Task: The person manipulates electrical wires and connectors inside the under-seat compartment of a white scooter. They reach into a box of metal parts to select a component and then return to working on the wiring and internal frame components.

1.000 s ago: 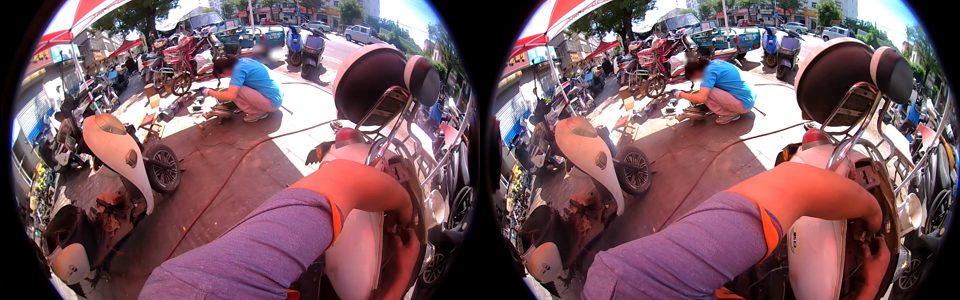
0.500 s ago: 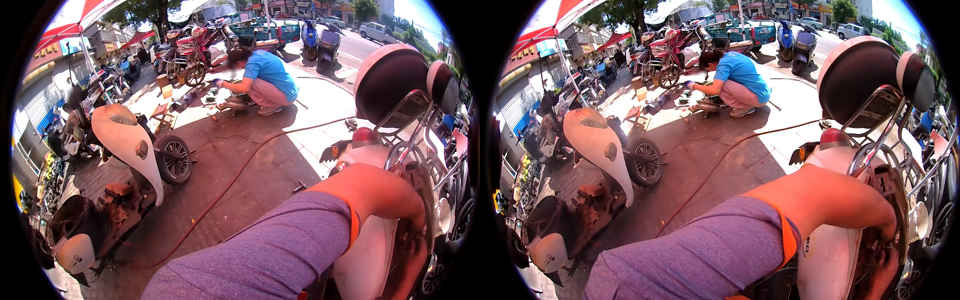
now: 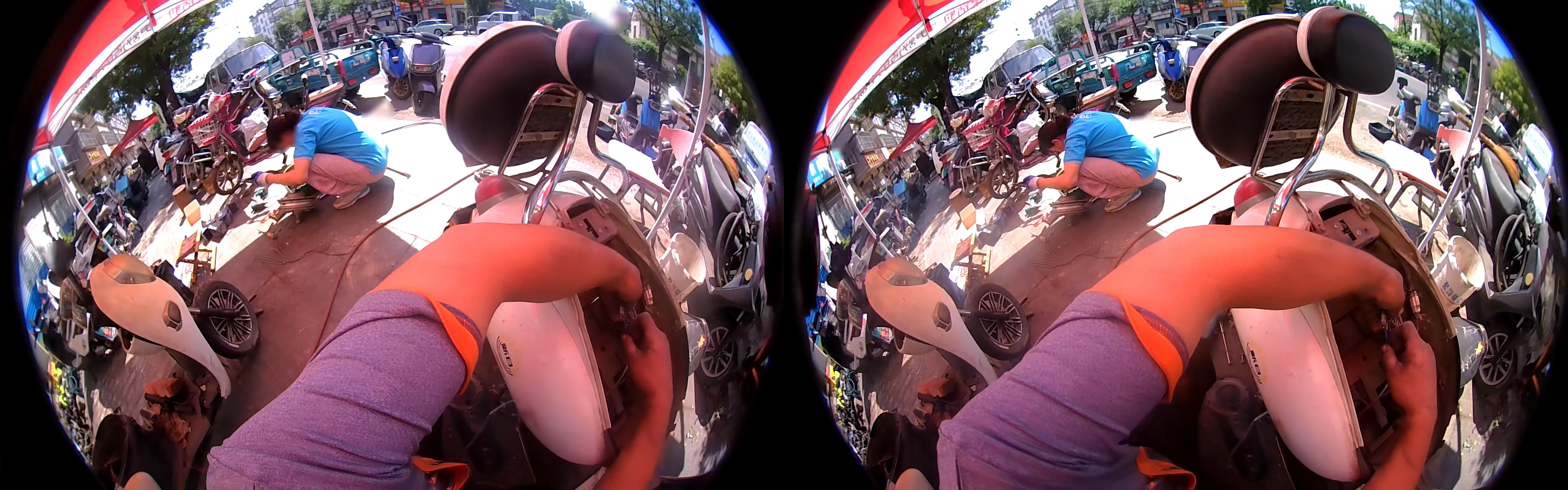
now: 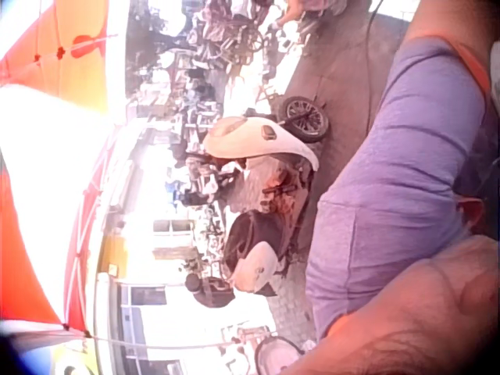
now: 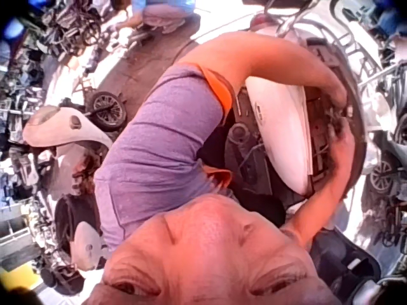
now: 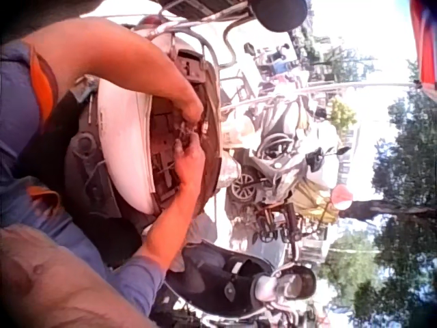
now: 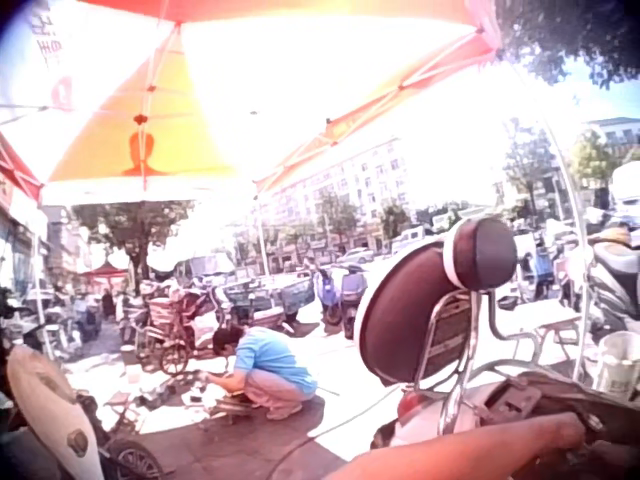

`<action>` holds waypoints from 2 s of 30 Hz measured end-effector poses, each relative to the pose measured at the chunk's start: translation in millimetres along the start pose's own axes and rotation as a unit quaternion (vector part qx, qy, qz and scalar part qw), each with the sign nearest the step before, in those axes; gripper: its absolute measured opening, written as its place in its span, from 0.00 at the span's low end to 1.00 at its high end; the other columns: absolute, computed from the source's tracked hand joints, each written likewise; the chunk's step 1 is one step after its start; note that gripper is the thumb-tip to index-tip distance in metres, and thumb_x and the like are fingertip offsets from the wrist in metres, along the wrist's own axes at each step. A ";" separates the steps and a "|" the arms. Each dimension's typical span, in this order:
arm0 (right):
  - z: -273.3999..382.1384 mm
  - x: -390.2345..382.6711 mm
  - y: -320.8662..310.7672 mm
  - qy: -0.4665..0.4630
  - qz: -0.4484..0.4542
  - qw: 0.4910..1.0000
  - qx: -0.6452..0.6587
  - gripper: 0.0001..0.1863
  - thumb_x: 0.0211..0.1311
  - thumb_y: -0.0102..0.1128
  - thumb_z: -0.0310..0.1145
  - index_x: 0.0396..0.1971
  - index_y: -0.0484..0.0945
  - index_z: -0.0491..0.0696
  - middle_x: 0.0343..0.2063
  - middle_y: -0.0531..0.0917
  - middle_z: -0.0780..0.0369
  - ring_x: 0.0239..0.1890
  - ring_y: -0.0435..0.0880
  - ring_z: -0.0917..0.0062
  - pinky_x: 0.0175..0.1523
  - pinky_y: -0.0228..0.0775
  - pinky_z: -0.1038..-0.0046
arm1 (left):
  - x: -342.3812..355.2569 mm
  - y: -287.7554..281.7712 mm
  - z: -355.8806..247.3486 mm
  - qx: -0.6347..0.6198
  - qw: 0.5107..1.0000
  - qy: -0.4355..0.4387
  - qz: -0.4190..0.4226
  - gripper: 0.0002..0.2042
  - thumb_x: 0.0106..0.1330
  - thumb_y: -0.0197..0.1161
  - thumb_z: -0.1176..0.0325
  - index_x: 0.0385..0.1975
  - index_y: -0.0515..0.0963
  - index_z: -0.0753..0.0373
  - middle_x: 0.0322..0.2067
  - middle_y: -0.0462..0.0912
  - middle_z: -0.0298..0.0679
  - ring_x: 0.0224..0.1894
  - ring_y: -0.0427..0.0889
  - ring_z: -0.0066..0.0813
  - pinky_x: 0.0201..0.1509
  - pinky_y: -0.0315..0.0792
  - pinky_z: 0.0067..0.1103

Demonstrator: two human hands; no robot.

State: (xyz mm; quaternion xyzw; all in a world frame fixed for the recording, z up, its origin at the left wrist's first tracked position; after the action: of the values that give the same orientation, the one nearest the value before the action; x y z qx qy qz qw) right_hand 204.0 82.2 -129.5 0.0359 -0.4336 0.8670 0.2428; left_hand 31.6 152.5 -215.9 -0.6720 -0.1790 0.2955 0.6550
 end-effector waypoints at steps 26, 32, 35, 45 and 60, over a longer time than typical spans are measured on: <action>-40.7 -1.3 -4.2 0.162 -0.056 0.984 -0.050 0.14 0.68 0.67 0.45 0.40 0.87 0.49 0.41 0.90 0.52 0.48 0.88 0.53 0.55 0.78 0.54 | -44.7 -52.9 -61.1 -0.667 0.556 -0.470 -0.157 0.06 0.69 0.61 0.80 0.42 0.83 0.73 0.41 0.88 0.45 0.41 0.90 0.35 0.44 0.91 0.28; -35.0 -0.4 -7.6 0.132 -0.075 0.987 -0.058 0.10 0.65 0.69 0.39 0.38 0.84 0.49 0.37 0.89 0.55 0.45 0.88 0.55 0.50 0.80 0.55 | -45.6 -52.3 -60.7 -0.674 0.550 -0.468 -0.152 0.07 0.70 0.60 0.80 0.43 0.82 0.72 0.41 0.87 0.46 0.41 0.90 0.35 0.44 0.91 0.28; -32.1 1.1 -7.1 0.082 -0.101 0.988 -0.082 0.08 0.64 0.70 0.37 0.37 0.83 0.49 0.35 0.89 0.56 0.43 0.88 0.55 0.48 0.80 0.55 | -45.3 -53.3 -61.1 -0.674 0.547 -0.474 -0.151 0.07 0.70 0.60 0.79 0.44 0.82 0.72 0.41 0.87 0.47 0.40 0.90 0.35 0.44 0.91 0.27; -13.6 -0.7 -7.4 0.008 -0.161 0.960 -0.229 0.07 0.61 0.71 0.33 0.37 0.83 0.51 0.37 0.88 0.60 0.44 0.88 0.59 0.48 0.82 0.56 | -45.5 -57.8 -64.2 -0.671 0.542 -0.481 -0.157 0.08 0.70 0.59 0.79 0.44 0.80 0.74 0.41 0.86 0.49 0.39 0.89 0.37 0.44 0.91 0.29; -4.6 3.0 1.0 -0.027 -0.137 0.942 -0.306 0.05 0.62 0.66 0.31 0.38 0.84 0.53 0.40 0.88 0.63 0.43 0.86 0.65 0.49 0.82 0.62 | -52.5 -63.8 -66.1 -0.646 0.588 -0.462 -0.154 0.07 0.70 0.61 0.78 0.42 0.83 0.73 0.40 0.88 0.50 0.39 0.91 0.40 0.45 0.91 0.31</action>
State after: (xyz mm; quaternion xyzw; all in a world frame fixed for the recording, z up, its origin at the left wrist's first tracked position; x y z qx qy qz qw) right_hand 201.5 86.4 -132.3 0.0422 -0.6755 0.6493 0.3469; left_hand 42.8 73.3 -146.6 -0.6538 -0.7025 0.2676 -0.0860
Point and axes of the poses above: each hand's wrist, its own x-axis towards the middle knuckle, its own y-axis out of the palm, z = x × y, the point moved 6 cm from there along x, towards the middle knuckle
